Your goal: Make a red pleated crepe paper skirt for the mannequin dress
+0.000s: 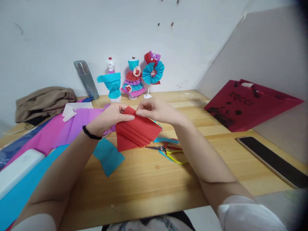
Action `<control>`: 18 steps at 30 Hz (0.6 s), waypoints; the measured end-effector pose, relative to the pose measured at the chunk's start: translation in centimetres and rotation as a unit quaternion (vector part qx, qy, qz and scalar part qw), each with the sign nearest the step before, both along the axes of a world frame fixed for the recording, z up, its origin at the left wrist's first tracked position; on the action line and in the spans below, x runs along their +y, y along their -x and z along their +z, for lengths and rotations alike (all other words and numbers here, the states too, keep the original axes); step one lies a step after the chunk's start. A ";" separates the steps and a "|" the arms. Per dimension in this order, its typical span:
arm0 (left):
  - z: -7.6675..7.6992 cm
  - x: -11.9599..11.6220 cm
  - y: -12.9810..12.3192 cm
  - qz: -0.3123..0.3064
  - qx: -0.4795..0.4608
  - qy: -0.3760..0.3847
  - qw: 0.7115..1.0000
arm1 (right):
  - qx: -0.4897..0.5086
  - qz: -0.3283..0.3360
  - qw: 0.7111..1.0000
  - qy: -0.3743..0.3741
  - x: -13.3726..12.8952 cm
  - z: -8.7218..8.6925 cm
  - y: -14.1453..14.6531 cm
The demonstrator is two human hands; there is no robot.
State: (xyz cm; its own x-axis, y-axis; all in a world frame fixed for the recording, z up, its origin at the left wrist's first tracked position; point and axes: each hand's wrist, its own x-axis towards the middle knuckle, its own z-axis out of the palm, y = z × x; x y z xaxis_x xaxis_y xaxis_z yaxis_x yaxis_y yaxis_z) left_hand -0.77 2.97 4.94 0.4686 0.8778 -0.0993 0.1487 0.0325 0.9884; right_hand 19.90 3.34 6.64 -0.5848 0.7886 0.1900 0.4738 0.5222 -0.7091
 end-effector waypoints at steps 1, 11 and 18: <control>0.0 -0.1 -0.1 -0.003 0.007 -0.004 1.000 | -0.012 -0.004 1.000 0.002 0.0 -0.1 0.3; -0.7 0.6 0.0 -0.035 0.011 -0.030 0.999 | -0.002 -0.037 0.999 0.012 0.2 -0.4 0.9; -0.7 0.9 0.1 -0.035 0.078 -0.062 0.994 | 0.041 -0.037 0.998 0.004 1.0 -1.4 1.6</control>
State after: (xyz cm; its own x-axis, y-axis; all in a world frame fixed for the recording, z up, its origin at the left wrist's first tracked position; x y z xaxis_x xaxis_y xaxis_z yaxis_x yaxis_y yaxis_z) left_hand -0.83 3.86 4.22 0.5161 0.8538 -0.0683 0.2976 -0.1040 0.9490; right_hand 18.28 4.39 5.21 -0.5072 0.8311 0.2280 0.4512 0.4815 -0.7514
